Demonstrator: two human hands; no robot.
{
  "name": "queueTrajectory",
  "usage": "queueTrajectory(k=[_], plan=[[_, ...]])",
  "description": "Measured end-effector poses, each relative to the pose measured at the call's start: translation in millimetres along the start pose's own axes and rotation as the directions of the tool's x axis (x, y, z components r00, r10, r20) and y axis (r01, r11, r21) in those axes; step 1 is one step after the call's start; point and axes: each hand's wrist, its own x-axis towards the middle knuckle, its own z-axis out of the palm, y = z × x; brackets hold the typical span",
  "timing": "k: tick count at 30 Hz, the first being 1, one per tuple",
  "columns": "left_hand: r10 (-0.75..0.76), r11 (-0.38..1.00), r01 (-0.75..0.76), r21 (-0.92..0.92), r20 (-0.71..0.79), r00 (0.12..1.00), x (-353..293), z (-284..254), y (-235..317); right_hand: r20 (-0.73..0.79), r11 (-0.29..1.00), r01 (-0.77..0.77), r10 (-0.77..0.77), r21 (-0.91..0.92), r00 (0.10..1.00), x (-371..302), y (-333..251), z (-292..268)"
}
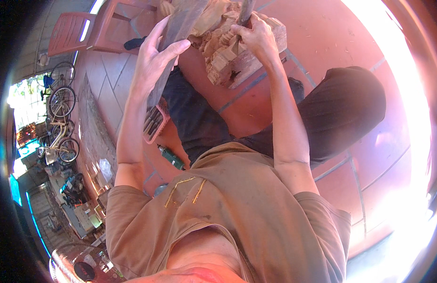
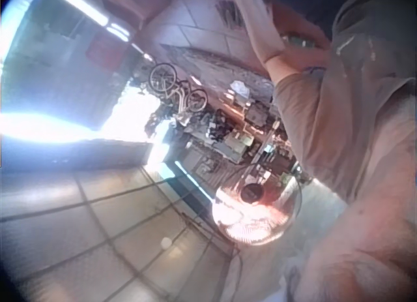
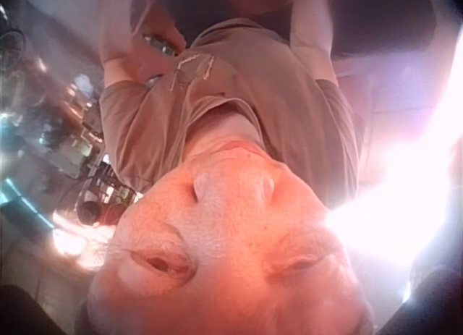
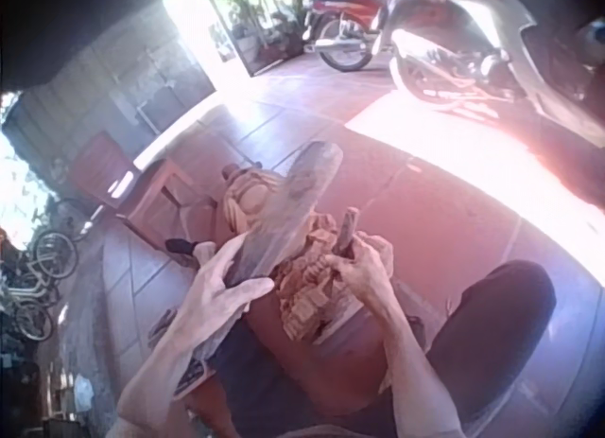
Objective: The person carves a wooden statue using a chisel and mallet. They repeatedly strike the chisel to shape the wood, focusing on the lower section of the figure.
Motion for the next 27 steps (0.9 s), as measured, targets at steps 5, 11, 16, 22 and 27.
queueTrajectory(k=[5,11,16,22,27], plan=[[0.017,1.0,-0.018,0.003,0.061,0.998,5,2,5,-0.015,0.997,0.003,-0.005,-0.081,1.0,-3,-2,1],[0.05,0.985,-0.068,0.157,0.114,0.992,15,5,35,-0.07,1.0,0.002,0.0,0.025,0.998,-8,-10,1],[0.275,0.897,-0.3,0.324,0.123,0.954,22,6,50,-0.051,0.995,0.055,-0.06,-0.087,0.997,-4,1,-1],[0.203,0.852,-0.321,0.414,0.304,0.931,41,-3,19,-0.09,0.964,0.04,-0.065,-0.262,0.994,-7,-2,5],[0.203,0.86,-0.336,0.384,0.348,0.916,51,-12,68,-0.078,0.972,0.061,-0.08,-0.226,0.994,-9,-4,6]])
